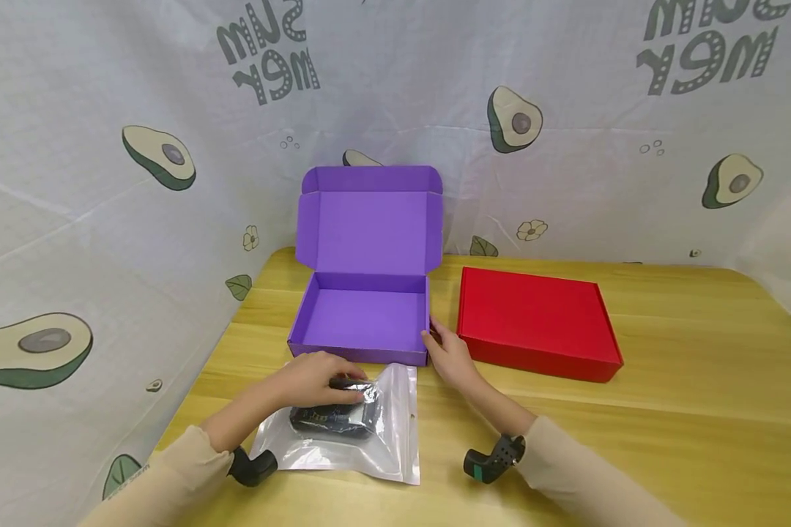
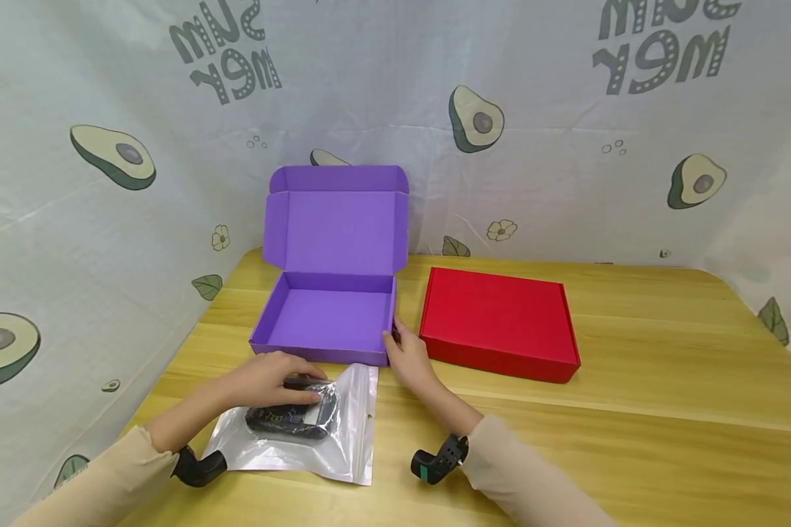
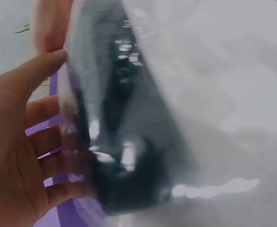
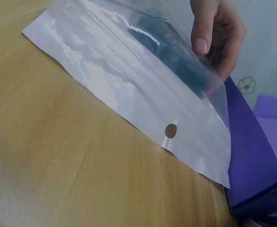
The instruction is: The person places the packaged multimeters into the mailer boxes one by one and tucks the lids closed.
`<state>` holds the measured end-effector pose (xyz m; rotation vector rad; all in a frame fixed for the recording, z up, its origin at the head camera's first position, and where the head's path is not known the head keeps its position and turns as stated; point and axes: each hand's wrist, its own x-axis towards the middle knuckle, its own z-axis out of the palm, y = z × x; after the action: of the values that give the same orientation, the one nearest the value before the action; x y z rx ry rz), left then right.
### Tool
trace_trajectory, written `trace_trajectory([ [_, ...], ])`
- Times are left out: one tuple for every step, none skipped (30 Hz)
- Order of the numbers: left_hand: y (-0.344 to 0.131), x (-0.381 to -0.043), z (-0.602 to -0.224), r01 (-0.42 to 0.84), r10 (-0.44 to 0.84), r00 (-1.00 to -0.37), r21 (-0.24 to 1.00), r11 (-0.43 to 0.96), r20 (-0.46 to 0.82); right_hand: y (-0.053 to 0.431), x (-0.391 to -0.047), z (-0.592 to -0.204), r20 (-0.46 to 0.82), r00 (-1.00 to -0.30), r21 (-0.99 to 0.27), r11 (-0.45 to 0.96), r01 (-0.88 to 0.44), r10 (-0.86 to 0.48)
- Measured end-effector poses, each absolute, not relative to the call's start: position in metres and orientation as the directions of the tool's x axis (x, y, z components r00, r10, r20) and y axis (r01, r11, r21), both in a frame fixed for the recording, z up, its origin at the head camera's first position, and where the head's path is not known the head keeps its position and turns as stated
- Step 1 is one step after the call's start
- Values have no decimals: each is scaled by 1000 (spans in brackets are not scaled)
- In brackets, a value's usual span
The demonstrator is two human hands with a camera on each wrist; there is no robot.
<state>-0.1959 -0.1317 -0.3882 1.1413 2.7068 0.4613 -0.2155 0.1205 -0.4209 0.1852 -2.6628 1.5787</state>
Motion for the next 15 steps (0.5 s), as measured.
trace_trajectory([
  [-133,-195,-390,666,723,-688,345,661,-58,121,-215,-422,91,-993,-862,493,-119,-79],
  [-135,-193,-391,664,726,-683,349,661,-75,121,-215,-422,85,-993,-855,507,-112,-77],
  [-137,-192,-392,663,727,-681,349,662,-88,122,-214,-422,81,-994,-850,515,-109,-76],
  [-138,-190,-393,662,727,-680,346,665,-98,122,-214,-422,80,-994,-846,523,-109,-78],
  [-140,-189,-393,661,726,-680,343,667,-104,123,-214,-422,75,-994,-845,525,-106,-79],
  [-142,-188,-393,661,725,-679,338,670,-111,123,-214,-421,68,-995,-846,524,-100,-80],
  [-143,-186,-392,664,727,-678,330,671,-112,124,-215,-421,65,-995,-844,528,-98,-80],
  [-145,-185,-392,668,728,-677,324,670,-111,124,-215,-421,67,-994,-839,535,-101,-83],
  [-145,-184,-392,672,729,-676,316,670,-108,125,-215,-421,67,-994,-837,537,-101,-83],
  [-146,-182,-392,674,730,-676,313,669,-102,125,-215,-421,68,-994,-837,538,-103,-84],
  [-147,-181,-392,675,729,-678,311,669,-95,125,-215,-421,64,-995,-838,536,-98,-81],
  [-147,-180,-392,678,730,-678,310,667,-87,125,-214,-421,65,-995,-839,536,-99,-81],
  [-147,-179,-392,679,730,-679,309,666,-80,126,-214,-421,67,-995,-838,536,-99,-79],
  [-148,-179,-393,681,730,-679,307,665,-74,126,-213,-421,70,-994,-836,539,-102,-80],
  [-148,-178,-394,685,732,-677,303,663,-71,126,-213,-421,65,-995,-839,536,-96,-76],
])
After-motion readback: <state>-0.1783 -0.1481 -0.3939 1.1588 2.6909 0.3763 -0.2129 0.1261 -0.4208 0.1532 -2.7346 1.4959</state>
